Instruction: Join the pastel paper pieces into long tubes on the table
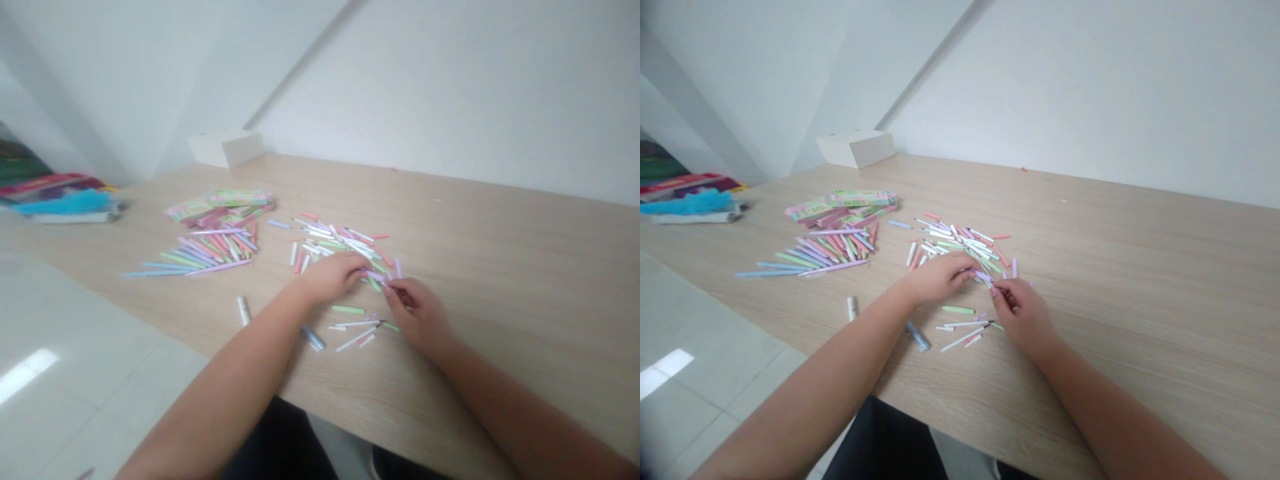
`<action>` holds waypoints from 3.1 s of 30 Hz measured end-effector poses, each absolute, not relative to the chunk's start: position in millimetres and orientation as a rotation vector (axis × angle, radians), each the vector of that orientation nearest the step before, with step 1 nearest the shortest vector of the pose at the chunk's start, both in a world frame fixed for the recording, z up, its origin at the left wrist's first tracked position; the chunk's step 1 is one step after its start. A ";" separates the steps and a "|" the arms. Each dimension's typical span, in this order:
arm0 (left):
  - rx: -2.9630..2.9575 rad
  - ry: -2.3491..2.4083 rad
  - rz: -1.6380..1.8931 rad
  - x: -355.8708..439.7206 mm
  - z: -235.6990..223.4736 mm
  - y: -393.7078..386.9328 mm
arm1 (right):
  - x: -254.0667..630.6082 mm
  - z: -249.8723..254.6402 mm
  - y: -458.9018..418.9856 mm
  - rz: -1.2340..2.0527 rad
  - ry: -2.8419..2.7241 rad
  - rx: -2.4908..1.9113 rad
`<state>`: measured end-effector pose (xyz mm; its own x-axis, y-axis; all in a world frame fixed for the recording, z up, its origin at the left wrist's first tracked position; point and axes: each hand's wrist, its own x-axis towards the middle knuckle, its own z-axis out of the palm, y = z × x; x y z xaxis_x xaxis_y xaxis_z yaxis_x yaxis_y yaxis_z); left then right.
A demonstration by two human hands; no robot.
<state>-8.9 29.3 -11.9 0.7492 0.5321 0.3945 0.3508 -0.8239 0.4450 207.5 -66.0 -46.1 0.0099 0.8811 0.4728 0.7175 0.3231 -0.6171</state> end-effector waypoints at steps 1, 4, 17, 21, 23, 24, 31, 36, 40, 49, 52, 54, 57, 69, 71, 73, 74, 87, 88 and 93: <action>2.600 0.674 0.735 -9.1 -12.6 29.9 | 207.9 -46.3 -65.2 0.233 -1.739 -1.438; 2.589 0.650 0.745 -11.7 -14.5 32.4 | 209.1 -47.2 -62.8 0.221 -1.727 -1.439; 2.624 0.626 0.618 -11.0 -25.2 34.2 | 209.6 -41.6 -59.2 0.185 -1.872 -1.492; 2.600 0.672 0.624 -12.6 -24.9 34.3 | 211.5 -42.3 -59.9 0.191 -1.821 -1.504; 2.596 0.695 0.619 -13.7 -24.1 34.3 | 212.2 -43.7 -60.2 0.216 -1.805 -1.504; 2.595 0.703 0.616 -14.2 -23.8 34.2 | 212.4 -44.3 -60.4 0.224 -1.798 -1.504; 2.588 0.711 0.625 -14.7 -23.9 32.2 | 212.4 -43.8 -60.6 0.239 -1.833 -1.512; 2.595 0.718 0.550 -11.0 -23.5 28.1 | 212.9 -43.1 -59.6 0.257 -1.891 -1.519; 2.585 0.691 0.571 -8.6 -22.3 26.0 | 213.4 -46.9 -60.7 0.351 -1.771 -1.468; 2.184 0.637 0.927 -10.7 -17.3 30.3 | 216.3 -42.6 -62.1 0.330 -1.584 -1.484; 1.911 0.546 1.023 -14.0 -19.0 39.6 | 216.5 -42.3 -61.2 0.306 -1.589 -1.504; 1.710 0.482 1.017 -15.3 -21.6 46.0 | 216.3 -43.0 -61.2 0.312 -1.598 -1.538; 1.498 0.431 1.019 -15.0 -25.6 52.2 | 215.5 -44.4 -61.4 0.322 -1.619 -1.560; 1.995 0.556 0.971 -14.9 -5.0 22.3 | 222.0 -5.6 -55.4 0.520 -1.233 -1.396; 2.086 0.586 0.923 -14.4 -0.7 15.6 | 222.5 11.1 -47.5 0.576 -1.088 -1.290; 2.158 0.606 0.857 -13.5 1.6 10.8 | 221.0 25.1 -34.6 0.585 -1.049 -1.248; 2.199 0.615 0.820 -12.9 2.1 9.1 | 219.3 30.9 -25.8 0.577 -1.073 -1.258; 2.582 0.583 0.395 1.1 3.0 8.1 | 103.1 33.4 174.7 0.123 -2.671 -1.640; 2.590 0.569 0.396 2.4 2.1 8.1 | 93.0 27.5 185.4 0.112 -2.704 -1.671; 2.623 0.595 0.405 5.0 -5.5 8.9 | 69.6 11.5 207.3 0.110 -2.847 -1.746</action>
<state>5.0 8.9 -5.5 0.8662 0.4643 0.1848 0.3426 -0.8210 0.4566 69.6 207.3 11.5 -0.4398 0.8747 -0.2036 0.8879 0.4576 0.0482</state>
